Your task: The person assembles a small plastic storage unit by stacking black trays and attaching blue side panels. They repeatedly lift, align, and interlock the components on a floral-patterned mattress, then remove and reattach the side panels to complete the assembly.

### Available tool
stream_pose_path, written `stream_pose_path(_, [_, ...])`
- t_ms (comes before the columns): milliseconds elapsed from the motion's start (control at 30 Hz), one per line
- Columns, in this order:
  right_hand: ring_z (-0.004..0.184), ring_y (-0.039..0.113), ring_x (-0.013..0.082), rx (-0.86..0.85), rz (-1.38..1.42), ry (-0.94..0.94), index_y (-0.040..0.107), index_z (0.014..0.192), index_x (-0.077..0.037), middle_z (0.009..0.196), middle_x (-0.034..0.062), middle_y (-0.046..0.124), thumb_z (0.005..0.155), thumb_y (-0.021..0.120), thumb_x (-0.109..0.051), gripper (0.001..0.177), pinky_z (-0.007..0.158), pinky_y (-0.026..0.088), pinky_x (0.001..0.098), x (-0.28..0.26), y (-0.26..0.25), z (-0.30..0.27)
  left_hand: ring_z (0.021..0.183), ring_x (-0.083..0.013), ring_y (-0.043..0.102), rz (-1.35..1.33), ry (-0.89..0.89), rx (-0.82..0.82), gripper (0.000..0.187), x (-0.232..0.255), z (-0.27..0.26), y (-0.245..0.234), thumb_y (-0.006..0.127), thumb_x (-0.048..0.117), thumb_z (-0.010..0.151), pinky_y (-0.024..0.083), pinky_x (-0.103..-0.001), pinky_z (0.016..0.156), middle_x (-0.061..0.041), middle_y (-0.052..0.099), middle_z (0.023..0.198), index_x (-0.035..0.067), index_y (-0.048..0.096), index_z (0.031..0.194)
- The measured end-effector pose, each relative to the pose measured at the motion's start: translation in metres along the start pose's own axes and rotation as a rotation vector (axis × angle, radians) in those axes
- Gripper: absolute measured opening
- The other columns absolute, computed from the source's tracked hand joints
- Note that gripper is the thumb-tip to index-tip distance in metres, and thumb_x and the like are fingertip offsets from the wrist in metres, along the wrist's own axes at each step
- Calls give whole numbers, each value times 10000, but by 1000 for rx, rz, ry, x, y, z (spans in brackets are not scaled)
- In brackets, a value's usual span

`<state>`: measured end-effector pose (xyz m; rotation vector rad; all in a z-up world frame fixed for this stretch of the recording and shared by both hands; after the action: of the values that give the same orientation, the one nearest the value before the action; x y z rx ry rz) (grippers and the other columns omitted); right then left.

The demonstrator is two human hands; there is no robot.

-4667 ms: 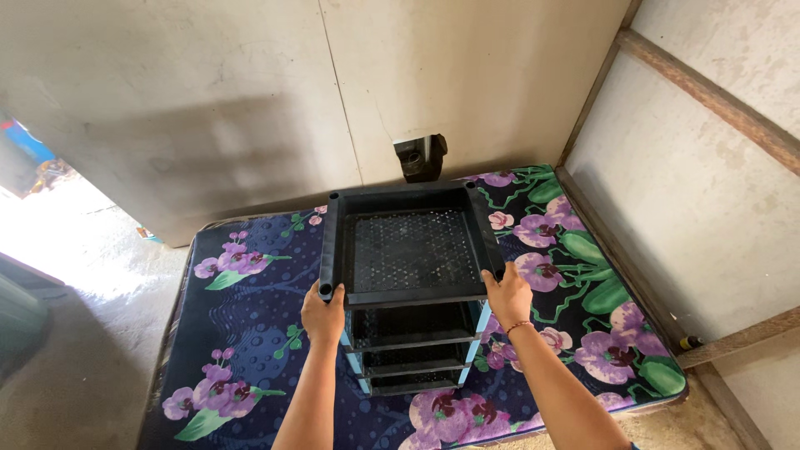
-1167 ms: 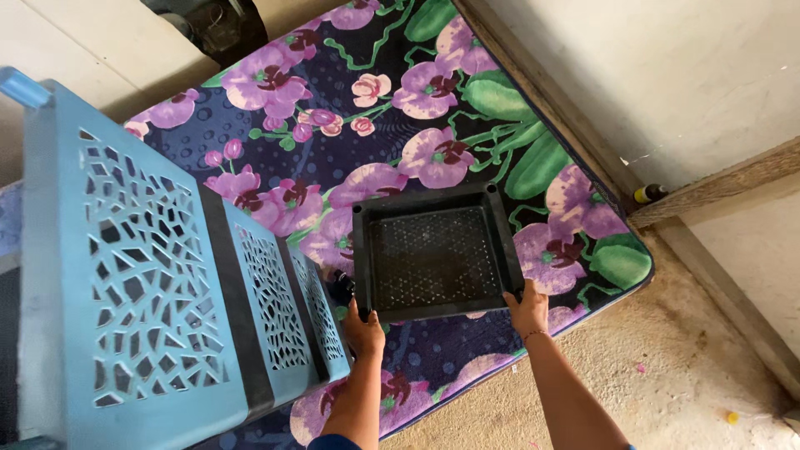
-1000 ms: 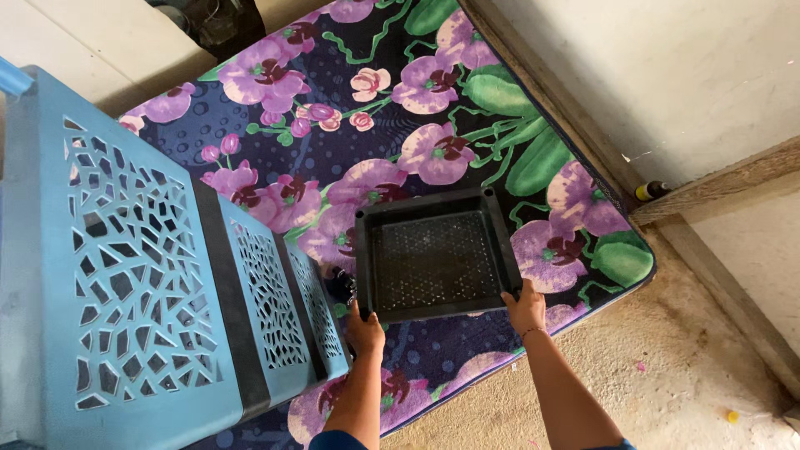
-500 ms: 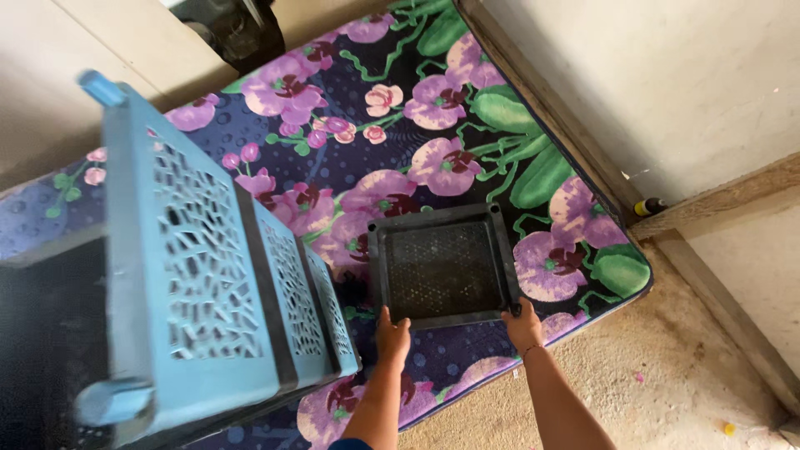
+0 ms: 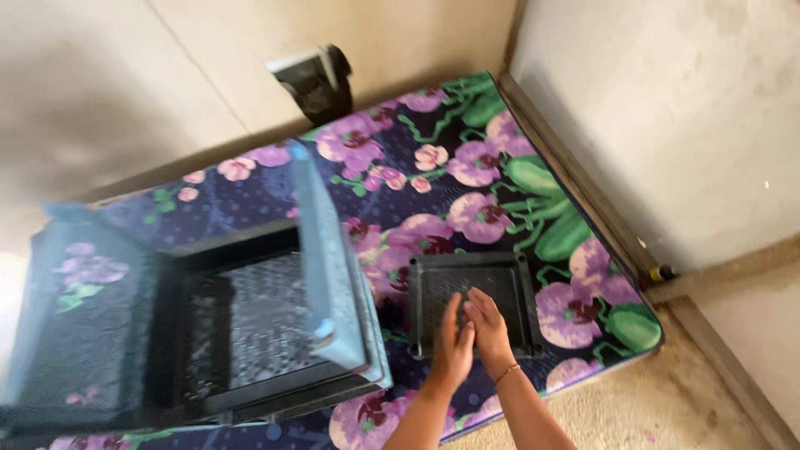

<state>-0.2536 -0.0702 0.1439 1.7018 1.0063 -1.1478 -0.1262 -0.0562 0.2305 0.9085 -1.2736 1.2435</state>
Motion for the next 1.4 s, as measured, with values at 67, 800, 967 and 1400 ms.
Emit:
stream_pose_path(67, [1298, 570, 307, -59, 120, -34, 541, 1453, 20, 1443, 217, 612, 983, 611, -206, 526, 1069, 462, 376, -37, 26, -6, 1560, -343, 354, -123, 49, -72, 643, 38, 1, -2, 412, 396, 1110, 275, -419, 1262, -219, 356, 1677, 46, 257, 1627])
stream_pose_path(800, [992, 683, 210, -95, -216, -353, 529, 1352, -18, 1122, 125, 709, 856, 740, -347, 631, 843, 546, 359, -148, 161, -98, 1051, -229, 770, 61, 73, 230, 316, 86, -7, -210, 563, 107, 984, 602, -333, 874, -145, 774, 1156, 13, 681, 1262])
stream_pose_path(967, [688, 735, 218, 175, -581, -291, 691, 1092, -43, 796, 103, 764, 771, 841, -360, 475, 651, 569, 356, -141, 165, -102, 1220, -410, 584, 694, 318, -75, 667, 65, -1, -176, 749, 137, 746, 513, -476, 974, -259, 617, 1352, -48, 565, 1359])
stream_pose_path(1400, [847, 650, 444, 497, -896, -551, 671, 1005, 10, 885, 228, 675, 894, 738, -250, 290, 758, 536, 502, -132, 154, -105, 1146, -354, 596, 1030, -77, -435, 1275, 62, 10, -142, 840, 507, 736, 572, -441, 858, -178, 526, 1306, -48, 96, 1609])
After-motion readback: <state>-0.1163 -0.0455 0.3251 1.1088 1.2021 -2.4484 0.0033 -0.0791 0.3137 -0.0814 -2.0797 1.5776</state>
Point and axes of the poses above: each hand's wrist, its own z-axis towards the middle knuckle, its own y-axis out of the palm, x = y × z, the point moved 6 cm from there along z, towards the middle knuckle
